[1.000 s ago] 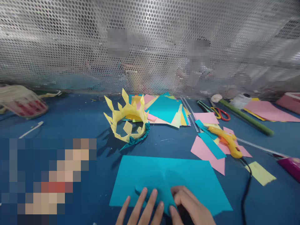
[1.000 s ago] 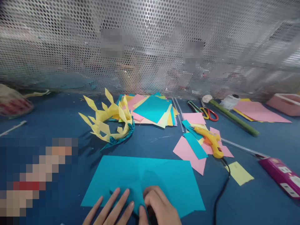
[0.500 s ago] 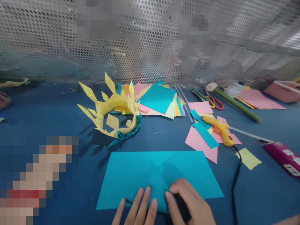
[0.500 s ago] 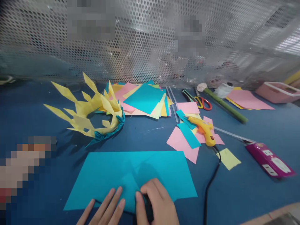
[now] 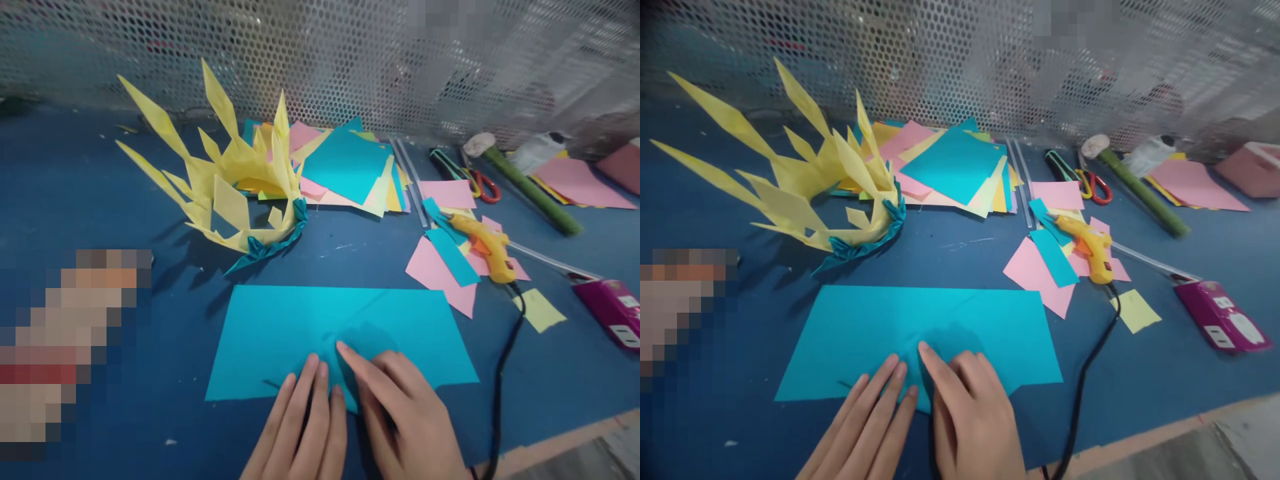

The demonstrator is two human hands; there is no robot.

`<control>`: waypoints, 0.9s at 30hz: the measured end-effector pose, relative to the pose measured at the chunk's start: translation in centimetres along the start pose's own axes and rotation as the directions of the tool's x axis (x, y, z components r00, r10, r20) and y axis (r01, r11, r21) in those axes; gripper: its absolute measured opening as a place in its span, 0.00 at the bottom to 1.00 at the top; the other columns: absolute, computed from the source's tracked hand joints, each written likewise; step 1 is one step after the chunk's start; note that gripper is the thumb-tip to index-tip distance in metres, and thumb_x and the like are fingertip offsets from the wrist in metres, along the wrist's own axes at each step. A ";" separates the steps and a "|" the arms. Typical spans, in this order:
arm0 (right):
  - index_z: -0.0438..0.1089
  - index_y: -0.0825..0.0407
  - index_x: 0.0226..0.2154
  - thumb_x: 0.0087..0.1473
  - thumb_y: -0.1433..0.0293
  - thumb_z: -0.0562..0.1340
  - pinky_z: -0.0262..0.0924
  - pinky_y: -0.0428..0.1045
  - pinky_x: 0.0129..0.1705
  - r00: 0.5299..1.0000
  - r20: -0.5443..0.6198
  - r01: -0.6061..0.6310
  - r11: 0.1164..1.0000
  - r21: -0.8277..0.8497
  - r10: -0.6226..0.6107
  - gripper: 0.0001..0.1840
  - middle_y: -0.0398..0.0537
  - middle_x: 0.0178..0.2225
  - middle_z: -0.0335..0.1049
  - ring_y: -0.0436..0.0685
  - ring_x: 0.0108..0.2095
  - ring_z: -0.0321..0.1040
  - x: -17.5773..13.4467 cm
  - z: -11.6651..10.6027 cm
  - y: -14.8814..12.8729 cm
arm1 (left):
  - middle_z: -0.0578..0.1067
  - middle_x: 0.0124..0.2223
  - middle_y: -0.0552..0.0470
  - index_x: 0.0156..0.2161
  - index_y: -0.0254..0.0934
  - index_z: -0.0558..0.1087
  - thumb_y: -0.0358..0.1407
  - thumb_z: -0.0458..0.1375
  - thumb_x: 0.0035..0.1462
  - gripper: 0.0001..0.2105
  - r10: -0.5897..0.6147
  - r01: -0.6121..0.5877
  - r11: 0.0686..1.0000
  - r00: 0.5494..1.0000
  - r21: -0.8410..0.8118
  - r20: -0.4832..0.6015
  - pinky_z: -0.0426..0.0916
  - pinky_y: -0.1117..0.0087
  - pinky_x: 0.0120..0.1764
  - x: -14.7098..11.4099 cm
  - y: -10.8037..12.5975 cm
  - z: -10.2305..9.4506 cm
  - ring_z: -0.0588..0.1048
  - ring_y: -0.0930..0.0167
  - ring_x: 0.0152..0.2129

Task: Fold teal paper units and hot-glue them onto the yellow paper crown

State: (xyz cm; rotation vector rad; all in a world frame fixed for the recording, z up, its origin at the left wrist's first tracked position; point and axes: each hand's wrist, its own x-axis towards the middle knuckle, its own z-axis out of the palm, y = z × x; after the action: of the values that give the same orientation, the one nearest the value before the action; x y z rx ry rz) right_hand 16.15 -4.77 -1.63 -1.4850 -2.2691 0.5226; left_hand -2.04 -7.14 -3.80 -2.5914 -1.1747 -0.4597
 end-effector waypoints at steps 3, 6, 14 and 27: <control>0.63 0.45 0.57 0.62 0.76 0.51 0.61 0.47 0.26 1.000 -0.004 -0.005 1.000 0.005 0.005 0.23 0.47 0.30 0.65 0.54 0.27 0.63 0.0 -0.1 -0.2 | 0.76 0.52 0.42 0.54 0.31 0.67 0.47 0.47 0.61 0.24 -0.014 0.013 1.000 1.000 0.026 0.020 0.64 0.65 0.53 0.0 0.1 -0.2 0.73 0.60 0.49; 0.64 0.45 0.56 0.62 0.76 0.51 0.60 0.47 0.25 1.000 -0.022 -0.020 1.000 0.011 0.021 0.23 0.47 0.30 0.65 0.53 0.27 0.63 0.1 -0.1 -0.4 | 0.75 0.52 0.40 0.55 0.30 0.66 0.45 0.48 0.61 0.24 -0.032 0.031 0.999 0.999 0.033 0.028 0.62 0.63 0.54 -0.1 0.4 -0.4 0.73 0.58 0.50; 0.67 0.46 0.54 0.62 0.76 0.52 0.62 0.46 0.27 0.997 -0.079 0.012 1.000 0.005 -0.012 0.21 0.47 0.30 0.65 0.53 0.28 0.64 0.0 0.0 -0.3 | 0.76 0.50 0.41 0.54 0.30 0.67 0.39 0.51 0.60 0.20 -0.019 0.019 0.999 1.000 0.033 0.014 0.44 0.52 0.63 0.2 0.9 -0.1 0.72 0.57 0.51; 0.67 0.48 0.55 0.62 0.74 0.51 0.64 0.46 0.25 0.999 -0.050 0.010 0.999 -0.050 -0.013 0.21 0.48 0.29 0.66 0.54 0.27 0.66 0.1 -0.1 -0.3 | 0.75 0.52 0.43 0.55 0.35 0.67 0.42 0.51 0.63 0.19 -0.222 0.221 0.975 0.974 -0.016 -0.046 0.40 0.48 0.63 -0.1 2.4 0.5 0.65 0.59 0.58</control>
State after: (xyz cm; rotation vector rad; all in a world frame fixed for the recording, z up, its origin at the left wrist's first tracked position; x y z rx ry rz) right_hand 15.90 -4.75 -1.37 -1.4910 -2.2654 0.4232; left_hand -0.20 -8.57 -4.56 -2.4536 -1.4555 -0.5704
